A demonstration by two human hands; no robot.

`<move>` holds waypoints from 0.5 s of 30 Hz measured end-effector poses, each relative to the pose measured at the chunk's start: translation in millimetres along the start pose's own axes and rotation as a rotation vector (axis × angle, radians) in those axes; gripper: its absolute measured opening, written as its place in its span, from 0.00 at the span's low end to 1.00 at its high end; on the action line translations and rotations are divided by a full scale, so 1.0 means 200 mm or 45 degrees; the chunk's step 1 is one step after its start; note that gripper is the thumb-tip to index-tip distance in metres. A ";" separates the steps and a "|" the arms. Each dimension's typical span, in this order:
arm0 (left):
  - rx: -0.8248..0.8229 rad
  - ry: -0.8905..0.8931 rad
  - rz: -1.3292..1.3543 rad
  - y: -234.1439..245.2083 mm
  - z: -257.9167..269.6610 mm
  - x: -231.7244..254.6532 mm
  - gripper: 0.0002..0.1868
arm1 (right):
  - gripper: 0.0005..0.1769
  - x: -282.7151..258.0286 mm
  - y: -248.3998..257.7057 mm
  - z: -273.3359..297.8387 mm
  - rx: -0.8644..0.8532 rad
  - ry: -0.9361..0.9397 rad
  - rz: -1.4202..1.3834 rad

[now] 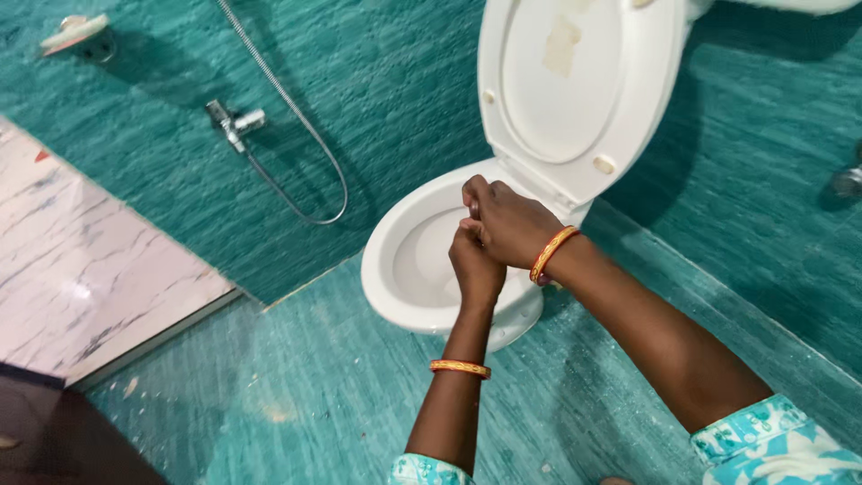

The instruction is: The person uses a brush to scrub the inside of a toilet bowl.

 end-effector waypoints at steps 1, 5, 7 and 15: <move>-0.036 -0.022 0.027 -0.03 -0.03 0.08 0.10 | 0.19 0.02 0.05 0.00 0.047 0.027 -0.030; -0.272 0.253 -0.036 -0.16 0.04 0.01 0.11 | 0.17 0.27 -0.05 0.08 0.098 -0.016 -0.161; -0.365 0.284 -0.094 -0.22 0.04 -0.03 0.12 | 0.17 0.39 -0.10 0.09 0.093 -0.073 -0.156; -0.491 0.184 0.002 -0.30 -0.08 0.18 0.16 | 0.14 0.34 0.19 0.06 0.201 0.050 -0.144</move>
Point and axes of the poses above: each hand's wrist, its own z-axis away from the middle knuckle, its own y-axis out of the back of the hand, x = y × z, the point moved 9 cm from there along -z, towards the middle knuckle, and after that the axes turned 2 degrees about -z, right-handed, at the moved point
